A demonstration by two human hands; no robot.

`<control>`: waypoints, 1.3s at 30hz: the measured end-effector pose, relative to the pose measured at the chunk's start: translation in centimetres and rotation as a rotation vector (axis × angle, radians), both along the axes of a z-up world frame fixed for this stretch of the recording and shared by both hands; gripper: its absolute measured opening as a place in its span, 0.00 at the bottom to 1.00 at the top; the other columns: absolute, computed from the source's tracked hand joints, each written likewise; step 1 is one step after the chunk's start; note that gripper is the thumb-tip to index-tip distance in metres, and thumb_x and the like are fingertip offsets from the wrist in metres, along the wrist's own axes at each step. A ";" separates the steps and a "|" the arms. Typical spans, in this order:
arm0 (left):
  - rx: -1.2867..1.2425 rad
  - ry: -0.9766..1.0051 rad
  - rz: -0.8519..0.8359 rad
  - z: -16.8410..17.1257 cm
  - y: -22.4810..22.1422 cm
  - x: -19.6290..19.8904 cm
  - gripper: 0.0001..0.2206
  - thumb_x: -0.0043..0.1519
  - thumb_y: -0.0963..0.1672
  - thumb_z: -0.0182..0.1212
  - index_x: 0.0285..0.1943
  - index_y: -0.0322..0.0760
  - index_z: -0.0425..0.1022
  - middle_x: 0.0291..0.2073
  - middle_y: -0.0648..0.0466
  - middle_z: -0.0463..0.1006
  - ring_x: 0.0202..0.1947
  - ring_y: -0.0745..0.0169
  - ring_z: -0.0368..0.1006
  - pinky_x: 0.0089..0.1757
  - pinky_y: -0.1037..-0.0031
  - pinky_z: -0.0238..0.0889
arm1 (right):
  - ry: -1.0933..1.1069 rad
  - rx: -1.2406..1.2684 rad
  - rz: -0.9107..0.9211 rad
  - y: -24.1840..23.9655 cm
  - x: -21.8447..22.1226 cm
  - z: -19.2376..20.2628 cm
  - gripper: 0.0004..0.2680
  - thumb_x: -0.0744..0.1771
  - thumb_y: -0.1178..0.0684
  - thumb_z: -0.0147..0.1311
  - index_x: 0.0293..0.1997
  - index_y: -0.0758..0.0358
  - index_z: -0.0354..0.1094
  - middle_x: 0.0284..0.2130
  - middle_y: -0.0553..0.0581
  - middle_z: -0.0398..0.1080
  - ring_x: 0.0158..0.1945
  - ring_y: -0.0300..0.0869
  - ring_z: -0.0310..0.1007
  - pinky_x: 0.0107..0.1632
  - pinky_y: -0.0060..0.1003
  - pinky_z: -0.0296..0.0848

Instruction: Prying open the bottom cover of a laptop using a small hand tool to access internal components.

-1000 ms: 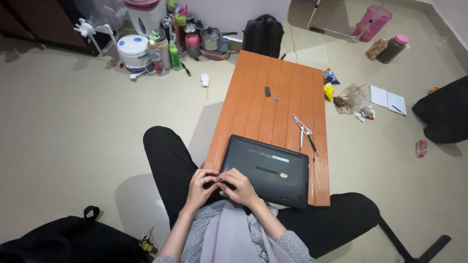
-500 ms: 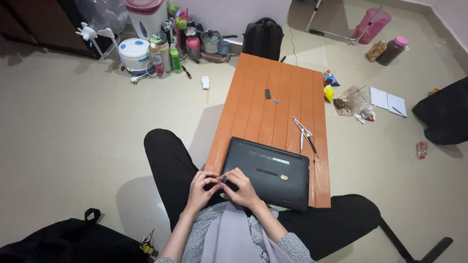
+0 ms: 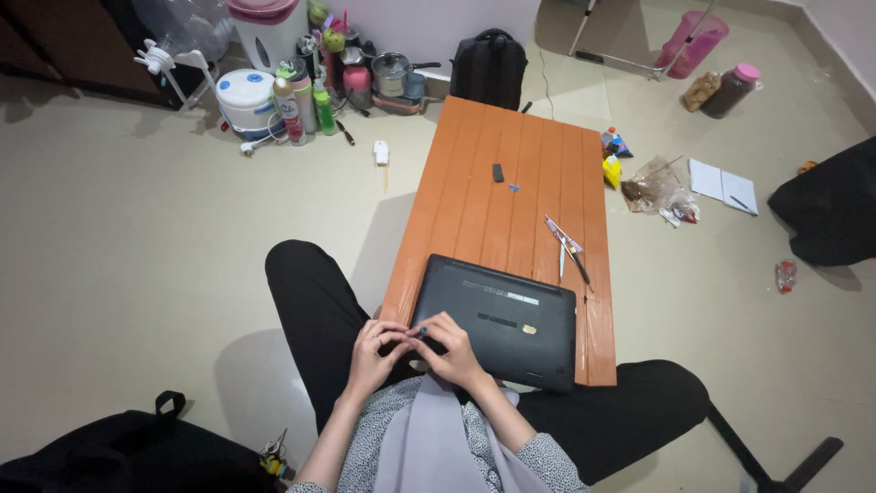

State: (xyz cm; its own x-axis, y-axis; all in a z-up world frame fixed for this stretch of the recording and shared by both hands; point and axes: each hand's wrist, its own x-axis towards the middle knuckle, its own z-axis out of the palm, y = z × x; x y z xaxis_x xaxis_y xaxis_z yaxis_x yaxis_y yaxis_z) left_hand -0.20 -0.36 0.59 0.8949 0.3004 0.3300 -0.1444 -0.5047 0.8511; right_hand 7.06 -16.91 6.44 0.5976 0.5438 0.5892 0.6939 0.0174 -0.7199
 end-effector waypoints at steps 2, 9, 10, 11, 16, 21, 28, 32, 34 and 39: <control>-0.008 0.002 -0.002 0.0 0.0 0.0 0.03 0.52 0.43 0.73 0.32 0.49 0.85 0.36 0.63 0.84 0.45 0.60 0.74 0.50 0.68 0.64 | -0.017 0.010 -0.014 -0.2 0.3 -0.4 0.00 0.65 0.58 0.64 0.35 0.60 0.78 0.31 0.55 0.77 0.34 0.49 0.74 0.42 0.38 0.74; -0.037 -0.005 0.005 -0.4 0.0 0.2 0.03 0.52 0.44 0.74 0.32 0.50 0.85 0.36 0.64 0.85 0.44 0.61 0.74 0.50 0.69 0.63 | 0.048 0.094 -0.014 -0.1 0.1 0.4 0.03 0.65 0.58 0.63 0.31 0.61 0.78 0.27 0.56 0.79 0.28 0.49 0.73 0.37 0.37 0.73; -0.033 -0.004 0.004 -0.3 0.0 0.2 0.03 0.52 0.44 0.74 0.32 0.50 0.85 0.36 0.64 0.85 0.44 0.61 0.74 0.50 0.69 0.63 | 0.049 0.098 -0.015 -0.3 0.4 -0.5 0.03 0.65 0.58 0.63 0.31 0.61 0.78 0.27 0.56 0.79 0.28 0.49 0.73 0.37 0.37 0.73; -0.043 -0.003 0.016 -0.1 -0.1 0.2 0.02 0.52 0.44 0.73 0.31 0.49 0.85 0.35 0.64 0.85 0.43 0.61 0.74 0.49 0.69 0.63 | 0.154 0.105 -0.042 -0.5 0.7 -1.4 0.02 0.67 0.59 0.59 0.35 0.61 0.77 0.23 0.56 0.79 0.26 0.45 0.75 0.36 0.36 0.74; -0.078 -0.015 0.024 -0.5 -0.3 0.7 0.02 0.53 0.44 0.73 0.31 0.49 0.85 0.34 0.62 0.85 0.42 0.59 0.75 0.47 0.68 0.65 | 0.347 0.198 -0.157 -0.8 0.9 -1.6 0.04 0.69 0.58 0.52 0.40 0.63 0.74 0.26 0.58 0.81 0.27 0.37 0.74 0.36 0.35 0.74; -0.249 0.010 0.128 1.4 -1.6 1.9 0.01 0.57 0.42 0.70 0.35 0.42 0.84 0.38 0.53 0.84 0.43 0.54 0.74 0.47 0.66 0.64 | 0.061 0.125 -0.166 -0.2 0.6 -1.3 0.06 0.62 0.63 0.65 0.39 0.60 0.78 0.33 0.55 0.81 0.37 0.48 0.79 0.42 0.38 0.78; -0.317 0.090 0.183 2.1 -3.7 3.5 0.04 0.58 0.44 0.70 0.36 0.40 0.85 0.38 0.53 0.84 0.47 0.57 0.72 0.52 0.68 0.62 | 0.029 0.149 -0.302 -0.6 1.2 -2.7 0.07 0.62 0.63 0.65 0.40 0.58 0.78 0.33 0.51 0.81 0.38 0.46 0.80 0.44 0.38 0.78; -0.282 0.084 0.218 2.1 -4.4 3.6 0.05 0.58 0.45 0.71 0.36 0.39 0.85 0.39 0.54 0.82 0.50 0.56 0.69 0.54 0.66 0.60 | -0.038 0.162 -0.364 -0.8 1.0 -3.3 0.06 0.63 0.62 0.65 0.40 0.58 0.78 0.32 0.50 0.81 0.38 0.46 0.79 0.44 0.39 0.78; -0.285 0.087 0.229 1.9 -4.5 3.7 0.06 0.58 0.45 0.71 0.36 0.38 0.84 0.40 0.55 0.81 0.51 0.56 0.68 0.54 0.66 0.60 | -0.059 0.158 -0.379 -0.9 1.1 -3.6 0.06 0.63 0.62 0.65 0.40 0.58 0.78 0.32 0.50 0.80 0.37 0.46 0.78 0.43 0.39 0.78; -0.242 0.107 0.235 2.1 -4.6 3.2 0.05 0.58 0.46 0.71 0.35 0.41 0.85 0.38 0.58 0.81 0.50 0.60 0.67 0.52 0.68 0.61 | -0.059 0.151 -0.384 -0.8 1.1 -3.6 0.05 0.62 0.63 0.65 0.35 0.58 0.78 0.29 0.50 0.80 0.34 0.45 0.78 0.40 0.37 0.78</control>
